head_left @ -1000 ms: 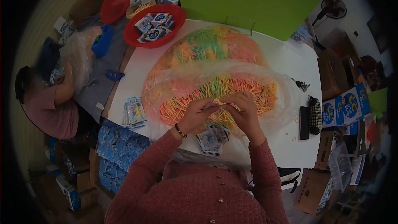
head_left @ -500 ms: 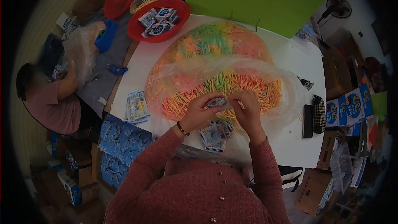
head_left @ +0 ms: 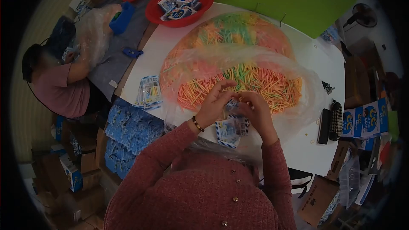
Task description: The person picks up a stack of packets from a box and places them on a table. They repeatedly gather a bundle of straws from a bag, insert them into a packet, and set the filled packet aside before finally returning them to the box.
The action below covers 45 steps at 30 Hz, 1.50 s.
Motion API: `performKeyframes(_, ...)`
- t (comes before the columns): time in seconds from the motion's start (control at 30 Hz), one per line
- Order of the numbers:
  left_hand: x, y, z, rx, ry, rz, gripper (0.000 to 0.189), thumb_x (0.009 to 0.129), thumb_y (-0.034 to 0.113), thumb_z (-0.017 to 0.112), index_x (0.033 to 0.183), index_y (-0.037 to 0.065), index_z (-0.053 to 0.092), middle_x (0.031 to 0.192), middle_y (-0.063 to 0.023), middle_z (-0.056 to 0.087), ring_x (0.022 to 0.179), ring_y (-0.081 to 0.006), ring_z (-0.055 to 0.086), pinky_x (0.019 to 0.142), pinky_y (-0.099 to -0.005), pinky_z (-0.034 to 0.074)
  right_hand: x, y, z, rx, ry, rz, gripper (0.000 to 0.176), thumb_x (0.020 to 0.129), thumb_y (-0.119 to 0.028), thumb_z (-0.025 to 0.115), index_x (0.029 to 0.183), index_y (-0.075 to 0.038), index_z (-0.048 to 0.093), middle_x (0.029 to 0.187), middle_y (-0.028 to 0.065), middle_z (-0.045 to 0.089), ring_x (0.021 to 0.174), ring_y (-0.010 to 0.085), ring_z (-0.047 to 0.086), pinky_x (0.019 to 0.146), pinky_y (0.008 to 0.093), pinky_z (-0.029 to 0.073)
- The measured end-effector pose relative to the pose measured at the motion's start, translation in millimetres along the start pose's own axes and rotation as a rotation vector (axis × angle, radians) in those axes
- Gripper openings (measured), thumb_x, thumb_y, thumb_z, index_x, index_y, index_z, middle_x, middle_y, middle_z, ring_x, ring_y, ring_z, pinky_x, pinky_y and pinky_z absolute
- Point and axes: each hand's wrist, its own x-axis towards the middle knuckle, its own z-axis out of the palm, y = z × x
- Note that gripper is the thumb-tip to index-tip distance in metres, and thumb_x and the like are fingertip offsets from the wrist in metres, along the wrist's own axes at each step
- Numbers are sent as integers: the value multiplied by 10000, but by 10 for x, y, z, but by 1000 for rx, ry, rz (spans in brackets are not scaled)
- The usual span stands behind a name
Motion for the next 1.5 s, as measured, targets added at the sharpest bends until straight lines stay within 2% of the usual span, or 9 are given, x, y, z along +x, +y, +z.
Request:
performKeyframes(0.17, -42, 340, 168, -16, -1, 165, 423, 929, 65, 607, 1328, 51, 466, 1256, -68, 545, 1218, -158, 505, 1009, -305, 419, -84, 115, -46, 564, 224, 58, 202, 858, 23, 651, 1047, -33, 607, 982, 68, 634, 887, 159, 611, 819, 284, 500)
performKeyframes(0.23, -86, 463, 155, 632, -70, 339, 525, 860, 35, 684, 1335, 41, 462, 1359, -62, 473, 1233, -151, 492, 1003, -299, 423, -127, -19, 36, 848, 398, -13, 160, 874, 65, 608, 1010, -20, 601, 994, 73, 636, 927, 153, 610, 856, 293, 503)
performKeyframes(0.37, -379, 558, 90, 486, -113, 318, 312, 805, -26, 703, 1110, 13, 651, 1164, -114, 633, 1060, -188, 607, 904, -303, 479, -221, -214, 254, 977, 199, -128, 199, 872, 82, 586, 1043, -21, 581, 1046, 105, 631, 973, 181, 612, 896, 312, 488)
performKeyframes(0.53, -782, 1283, -434, 859, 326, 555, 228, 835, -72, 639, 1053, -5, 656, 1093, -106, 649, 975, -176, 638, 832, -295, 517, -294, -361, 35, 842, 362, -47, 186, 938, -37, 543, 1124, -27, 539, 1128, 128, 610, 1026, 219, 612, 948, 359, 462)
performKeyframes(0.73, -820, 1252, -1680, 691, 547, 123, 213, 858, 37, 662, 1068, 1, 649, 1038, -80, 608, 926, -157, 595, 683, -292, 488, -559, -76, -251, 796, 477, 105, 136, 972, -87, 535, 1087, -18, 560, 1060, 102, 632, 951, 184, 606, 895, 335, 477)
performKeyframes(0.9, -463, 826, -1851, 1770, 493, 346, 292, 841, 131, 706, 1119, 71, 639, 1072, -86, 570, 1004, -230, 503, 850, -398, 380, -682, -149, -317, 724, 491, 172, 131, 974, -75, 539, 1085, -11, 567, 1003, 79, 634, 936, 155, 597, 873, 297, 472)
performKeyframes(1.0, -423, 1044, -1449, 1753, 716, 651, 305, 810, 160, 739, 1095, 99, 650, 1051, -76, 574, 1044, -260, 485, 917, -420, 314, -805, -183, -358, 530, 447, 276, 108, 948, -54, 583, 1045, -8, 594, 934, 59, 634, 854, 124, 600, 794, 251, 476)
performKeyframes(1.17, -508, 764, -174, 1359, 13, 437, 292, 733, 217, 797, 932, 89, 625, 968, -83, 567, 976, -279, 524, 872, -408, 372, -886, -161, -238, 77, 298, 296, 69, 890, -13, 643, 955, -3, 623, 811, 47, 621, 668, 106, 570, 630, 236, 468)
performKeyframes(1.5, -337, -24, -41, 1293, -161, 305, 209, 748, 168, 716, 932, 83, 663, 912, -56, 595, 905, -255, 536, 831, -396, 363, -467, -59, -326, -627, 66, 12, 475, 707, -73, 716, 1151, -29, 554, 1095, 135, 574, 1048, 328, 538, 935, 430, 409)
